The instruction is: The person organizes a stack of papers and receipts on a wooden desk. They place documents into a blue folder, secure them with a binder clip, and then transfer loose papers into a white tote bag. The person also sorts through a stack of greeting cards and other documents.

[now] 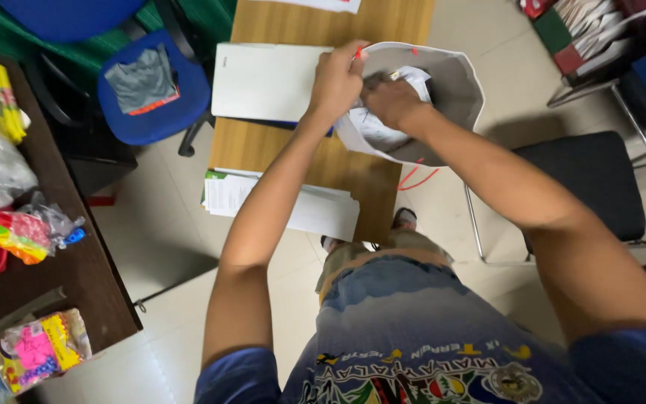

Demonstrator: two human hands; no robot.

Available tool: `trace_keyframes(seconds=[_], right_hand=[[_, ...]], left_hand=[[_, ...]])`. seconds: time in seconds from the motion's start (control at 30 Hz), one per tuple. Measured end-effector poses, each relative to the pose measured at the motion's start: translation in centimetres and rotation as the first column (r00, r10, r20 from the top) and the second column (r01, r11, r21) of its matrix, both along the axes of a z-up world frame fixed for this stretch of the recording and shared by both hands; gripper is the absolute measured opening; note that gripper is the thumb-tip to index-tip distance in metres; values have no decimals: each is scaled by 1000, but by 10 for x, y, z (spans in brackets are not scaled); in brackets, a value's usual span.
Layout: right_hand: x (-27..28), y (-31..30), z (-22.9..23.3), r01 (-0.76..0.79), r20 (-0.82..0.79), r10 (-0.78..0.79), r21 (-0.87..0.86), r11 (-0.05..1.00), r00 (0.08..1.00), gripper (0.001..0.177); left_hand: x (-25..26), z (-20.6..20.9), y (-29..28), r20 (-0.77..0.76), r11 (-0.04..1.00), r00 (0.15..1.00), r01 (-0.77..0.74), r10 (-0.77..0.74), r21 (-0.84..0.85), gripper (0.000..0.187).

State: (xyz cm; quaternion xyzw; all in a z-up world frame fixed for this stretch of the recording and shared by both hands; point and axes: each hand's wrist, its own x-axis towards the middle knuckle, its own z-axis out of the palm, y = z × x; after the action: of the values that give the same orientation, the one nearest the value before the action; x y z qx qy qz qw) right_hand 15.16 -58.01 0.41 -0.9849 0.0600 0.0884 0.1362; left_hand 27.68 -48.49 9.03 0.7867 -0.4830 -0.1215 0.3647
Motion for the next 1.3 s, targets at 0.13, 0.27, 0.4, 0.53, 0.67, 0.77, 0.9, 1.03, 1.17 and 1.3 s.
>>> trace_keyframes(seconds=[0.13,0.27,0.4,0.53,0.67,0.77,0.9,1.03,1.17,1.3], right_hand=[[-15,7,-20,90,214,-97,40,995,972,46],[-32,16,-103,108,-359,-70,87,990,931,35],[-43,42,-134,199,-500,-25,298,934,866,68],[-46,57,-161,218,-454,-103,209,953,885,68],[-37,57,-168,197,-487,-87,181,964,869,75],[-30,49,-145,183,-521,-72,166,969,851,59],[-42,22,-64,222,-518,-46,283,933,854,85],[-97,-12,17,213,182,-425,655,725,887,51],[-136,-72,-46,109,175,-861,961,255,478,20],[-131,-100,-209,115,158,-657,929,353,737,45]], left_hand=[[8,-74,14,-51,997,997,52,-54,-50,22],[-2,-126,28,-34,998,998,51,-50,27,18],[-23,-94,33,-166,991,983,-52,73,123,22],[-34,-108,46,-96,979,993,-49,69,198,36],[-42,-101,60,-249,994,968,-14,42,113,63],[-49,-147,84,-293,996,956,-16,-12,-93,71],[-63,-133,104,-453,990,891,-60,-3,-124,66],[-76,-130,112,-579,977,814,-159,47,-145,66],[-89,-184,108,-755,866,649,-318,-97,-385,69],[-95,-257,103,-741,797,669,-478,58,-370,64]])
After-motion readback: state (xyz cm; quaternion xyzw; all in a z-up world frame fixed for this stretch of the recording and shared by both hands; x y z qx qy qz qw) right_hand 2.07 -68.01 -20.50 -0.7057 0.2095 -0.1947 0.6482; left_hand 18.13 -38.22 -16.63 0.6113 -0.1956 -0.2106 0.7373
